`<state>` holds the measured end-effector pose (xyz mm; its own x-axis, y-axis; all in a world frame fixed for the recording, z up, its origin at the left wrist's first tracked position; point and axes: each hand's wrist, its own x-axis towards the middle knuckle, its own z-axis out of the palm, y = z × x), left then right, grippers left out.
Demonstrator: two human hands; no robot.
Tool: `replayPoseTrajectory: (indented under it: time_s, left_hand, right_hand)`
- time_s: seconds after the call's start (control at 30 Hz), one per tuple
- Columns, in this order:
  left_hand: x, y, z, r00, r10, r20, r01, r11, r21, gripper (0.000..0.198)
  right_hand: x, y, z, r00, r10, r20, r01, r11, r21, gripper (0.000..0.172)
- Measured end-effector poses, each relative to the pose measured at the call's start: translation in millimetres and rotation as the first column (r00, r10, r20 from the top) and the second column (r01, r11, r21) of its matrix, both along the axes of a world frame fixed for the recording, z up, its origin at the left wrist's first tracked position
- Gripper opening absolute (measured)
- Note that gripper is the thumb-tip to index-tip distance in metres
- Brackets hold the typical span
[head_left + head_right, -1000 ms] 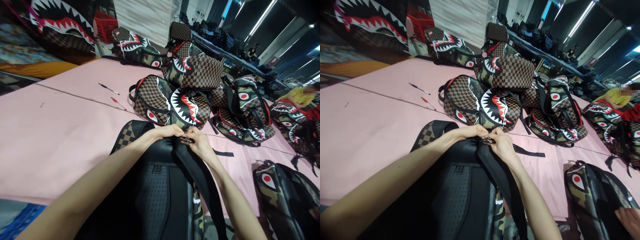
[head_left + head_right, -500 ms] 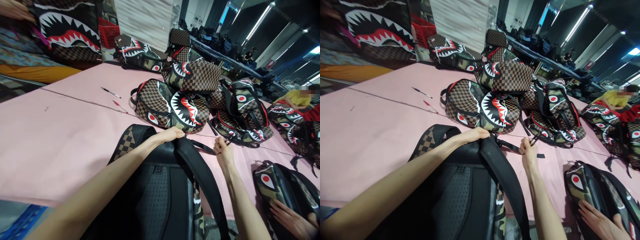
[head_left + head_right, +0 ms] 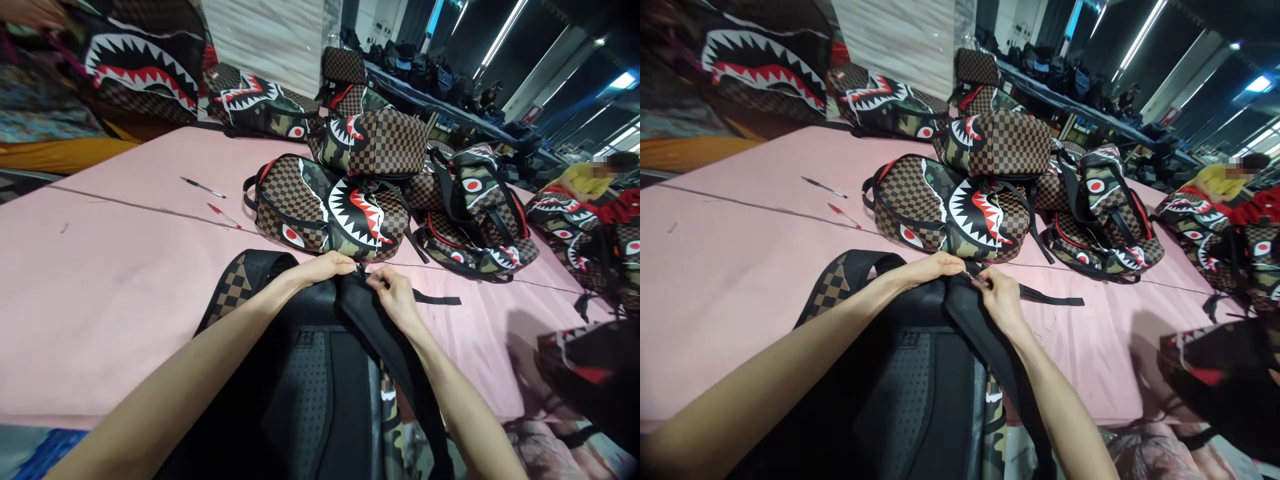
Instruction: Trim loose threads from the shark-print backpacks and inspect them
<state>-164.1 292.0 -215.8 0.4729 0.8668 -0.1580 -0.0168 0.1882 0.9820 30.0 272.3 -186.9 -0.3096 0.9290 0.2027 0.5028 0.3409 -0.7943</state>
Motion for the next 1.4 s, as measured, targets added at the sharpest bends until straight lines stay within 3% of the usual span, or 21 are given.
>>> replayPoseTrajectory:
  time_s: [0.07, 0.13, 0.17, 0.27, 0.37, 0.47, 0.57, 0.87, 1.1, 1.4]
  left_hand:
    - [-0.2, -0.3, 0.7, 1.0, 0.01, 0.01, -0.009, 1.0, -0.014, 0.031]
    - [-0.3, -0.2, 0.8, 1.0, 0.008, 0.028, -0.008, 1.0, -0.023, 0.031]
    - [-0.4, 0.0, 0.5, 0.999, 0.005, 0.035, -0.004, 1.0, -0.025, 0.03]
    - [-0.9, 1.1, -1.7, 0.999, -0.005, 0.036, 0.006, 1.0, -0.022, 0.029]
    - [-1.4, 2.3, -4.4, 0.999, -0.016, 0.034, 0.016, 1.0, -0.009, 0.028]
    - [-1.7, 2.9, -5.5, 1.0, -0.02, 0.023, 0.02, 1.0, -0.006, 0.029]
    - [-1.5, 2.6, -4.8, 1.0, -0.016, 0.006, 0.016, 1.0, -0.017, 0.029]
    - [-1.6, 3.0, -5.4, 1.0, -0.019, -0.002, 0.019, 1.0, -0.006, 0.028]
    - [-1.3, 3.0, -4.9, 0.999, -0.023, 0.026, 0.023, 1.0, -0.016, 0.027]
    - [-1.3, 2.8, -4.8, 0.999, -0.026, 0.023, 0.026, 0.999, -0.029, 0.027]
  right_hand:
    - [10.1, 5.0, -2.5, 0.977, -0.176, -0.12, 0.167, 0.983, -0.08, 0.026]
    - [27.1, 3.9, -3.8, 0.963, -0.237, -0.126, 0.222, 0.967, -0.124, 0.027]
    - [35.7, 0.7, -3.9, 0.974, -0.214, -0.069, 0.205, 0.972, -0.115, 0.026]
    - [53.9, -14.4, -1.6, 0.981, -0.084, 0.176, 0.09, 0.996, -0.024, 0.046]
    - [58.0, -25.4, 4.0, 0.943, -0.035, 0.33, -0.023, 0.985, 0.17, 0.028]
    - [55.3, -25.6, 10.6, 0.904, -0.034, 0.426, -0.155, 0.903, 0.401, 0.015]
    - [53.0, -21.4, 14.9, 0.88, -0.044, 0.472, -0.231, 0.83, 0.508, 0.011]
    - [50.2, -13.9, 19.1, 0.819, -0.026, 0.573, -0.326, 0.801, 0.502, 0.012]
    - [56.0, -9.4, 22.8, 0.846, 0.028, 0.533, -0.32, 0.826, 0.465, 0.012]
    - [51.2, -8.5, 21.7, 0.804, 0.014, 0.594, -0.377, 0.784, 0.492, 0.012]
